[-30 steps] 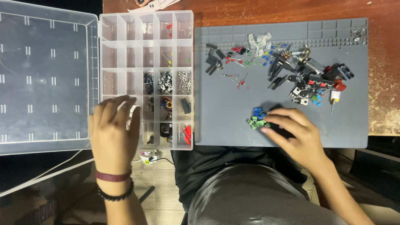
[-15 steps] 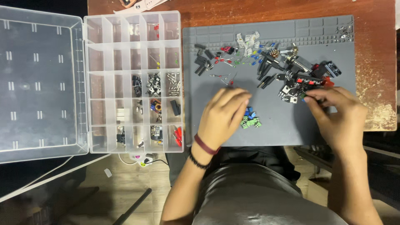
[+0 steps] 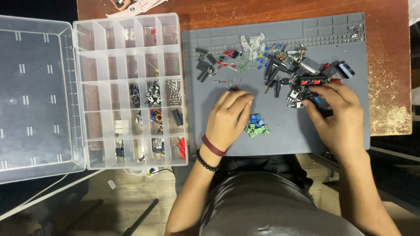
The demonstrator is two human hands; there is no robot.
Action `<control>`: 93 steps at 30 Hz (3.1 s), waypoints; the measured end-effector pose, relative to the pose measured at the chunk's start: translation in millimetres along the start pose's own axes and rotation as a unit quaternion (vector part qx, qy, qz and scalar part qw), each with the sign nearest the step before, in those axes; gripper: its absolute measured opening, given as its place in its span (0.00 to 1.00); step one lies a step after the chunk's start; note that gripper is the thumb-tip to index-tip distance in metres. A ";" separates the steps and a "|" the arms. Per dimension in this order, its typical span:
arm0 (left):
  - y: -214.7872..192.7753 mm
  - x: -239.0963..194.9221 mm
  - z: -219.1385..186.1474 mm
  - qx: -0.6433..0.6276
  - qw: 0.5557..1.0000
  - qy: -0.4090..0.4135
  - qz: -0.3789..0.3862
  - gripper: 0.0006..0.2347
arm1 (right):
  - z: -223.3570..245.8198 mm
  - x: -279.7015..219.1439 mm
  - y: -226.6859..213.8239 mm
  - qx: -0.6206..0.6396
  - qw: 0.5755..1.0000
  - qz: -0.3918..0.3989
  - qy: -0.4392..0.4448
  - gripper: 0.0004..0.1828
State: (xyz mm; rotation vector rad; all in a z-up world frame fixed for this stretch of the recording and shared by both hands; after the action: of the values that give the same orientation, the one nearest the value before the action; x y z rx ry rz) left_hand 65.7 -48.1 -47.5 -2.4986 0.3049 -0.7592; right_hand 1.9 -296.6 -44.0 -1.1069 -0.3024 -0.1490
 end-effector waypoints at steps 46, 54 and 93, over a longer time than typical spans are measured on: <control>-3.0 -4.4 7.4 -0.072 0.997 -0.011 -0.008 0.06 | 7.5 2.1 2.5 -0.025 0.996 -0.083 -0.010 0.09; -5.0 -7.5 6.2 -0.068 0.997 0.019 -0.010 0.11 | 12.5 -2.5 39.6 0.573 0.776 -0.071 0.256 0.09; 35.8 -18.1 -78.9 -0.031 0.974 0.226 -0.001 0.04 | 35.6 62.7 66.7 0.677 0.724 0.130 0.017 0.08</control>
State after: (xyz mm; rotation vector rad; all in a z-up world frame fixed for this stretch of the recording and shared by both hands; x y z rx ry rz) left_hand 3.5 -104.0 -18.2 -2.3568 0.4901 -1.3370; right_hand 73.3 -233.1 -66.8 0.3448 -0.1385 0.2937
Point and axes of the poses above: each hand's wrist, its own x-axis towards the middle knuckle, its own y-axis out of the palm, z = x × y, the point moved 4 cm from there along x, towards the middle knuckle, and after that the axes turned 3 degrees about -y, right-handed, at the moved point
